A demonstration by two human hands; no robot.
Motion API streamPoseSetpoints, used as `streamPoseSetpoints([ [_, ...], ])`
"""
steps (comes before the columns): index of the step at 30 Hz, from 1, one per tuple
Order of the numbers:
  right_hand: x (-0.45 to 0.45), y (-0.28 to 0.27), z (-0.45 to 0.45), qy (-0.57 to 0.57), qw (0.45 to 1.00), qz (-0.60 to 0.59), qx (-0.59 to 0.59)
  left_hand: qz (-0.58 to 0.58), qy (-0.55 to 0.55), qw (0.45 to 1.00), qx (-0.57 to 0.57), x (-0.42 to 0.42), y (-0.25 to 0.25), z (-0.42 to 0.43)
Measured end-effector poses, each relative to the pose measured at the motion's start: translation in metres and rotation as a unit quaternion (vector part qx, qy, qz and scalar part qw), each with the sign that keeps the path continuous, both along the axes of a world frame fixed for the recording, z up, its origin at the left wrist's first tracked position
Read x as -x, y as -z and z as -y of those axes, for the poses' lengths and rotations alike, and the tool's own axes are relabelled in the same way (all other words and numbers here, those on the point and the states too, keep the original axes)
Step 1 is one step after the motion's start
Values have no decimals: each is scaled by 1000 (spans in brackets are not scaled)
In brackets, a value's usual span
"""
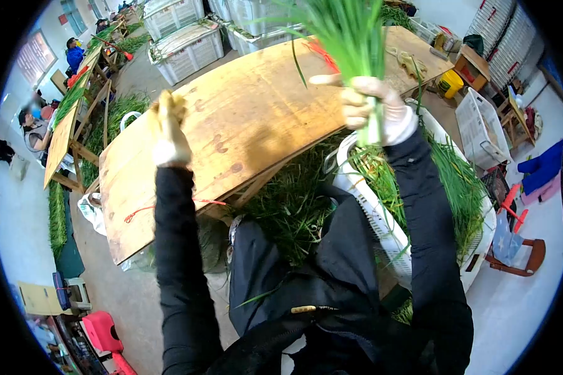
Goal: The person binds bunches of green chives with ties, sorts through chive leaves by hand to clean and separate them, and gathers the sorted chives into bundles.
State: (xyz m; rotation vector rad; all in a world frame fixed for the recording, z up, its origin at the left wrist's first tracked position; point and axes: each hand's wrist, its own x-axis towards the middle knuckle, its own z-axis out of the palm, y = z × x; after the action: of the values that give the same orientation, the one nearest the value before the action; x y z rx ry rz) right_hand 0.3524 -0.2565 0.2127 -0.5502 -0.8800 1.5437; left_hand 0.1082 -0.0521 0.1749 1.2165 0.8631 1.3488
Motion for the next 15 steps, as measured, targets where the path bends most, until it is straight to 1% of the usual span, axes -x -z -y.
streamPoseSetpoints([
  [1,7,11,-13,-8,999,-34,37,1,108,994,-3,2,14,17],
  [2,22,20,-21,2,997,-37,73,13,224,970,90,-4,23,41],
  [3,32,40,-30,-4,992,-57,112,16,299,943,144,-9,32,67],
  [4,42,62,-35,-8,987,-31,160,21,367,908,200,-13,41,90],
  [5,52,89,-39,21,973,14,229,75,412,870,261,-17,60,102],
  [6,65,111,-40,-11,967,29,251,129,451,824,319,-20,86,106],
  [7,70,141,-41,-20,957,15,290,133,449,807,358,-22,112,103],
  [8,78,158,-35,-47,948,-29,315,137,449,789,397,-24,126,102],
  [9,83,173,-29,-49,944,1,326,106,436,785,427,-26,139,105],
  [10,88,183,-21,-51,940,31,337,134,494,733,448,-23,145,104],
  [12,95,196,-7,-134,941,-47,309,183,578,667,432,-23,154,106],
  [13,94,197,-4,-168,938,-80,293,209,480,740,422,-33,148,120],
  [14,93,198,0,-189,928,-127,295,237,520,711,409,-34,155,118],
  [15,92,196,5,-192,928,-134,290,240,512,705,428,-35,152,120],
])
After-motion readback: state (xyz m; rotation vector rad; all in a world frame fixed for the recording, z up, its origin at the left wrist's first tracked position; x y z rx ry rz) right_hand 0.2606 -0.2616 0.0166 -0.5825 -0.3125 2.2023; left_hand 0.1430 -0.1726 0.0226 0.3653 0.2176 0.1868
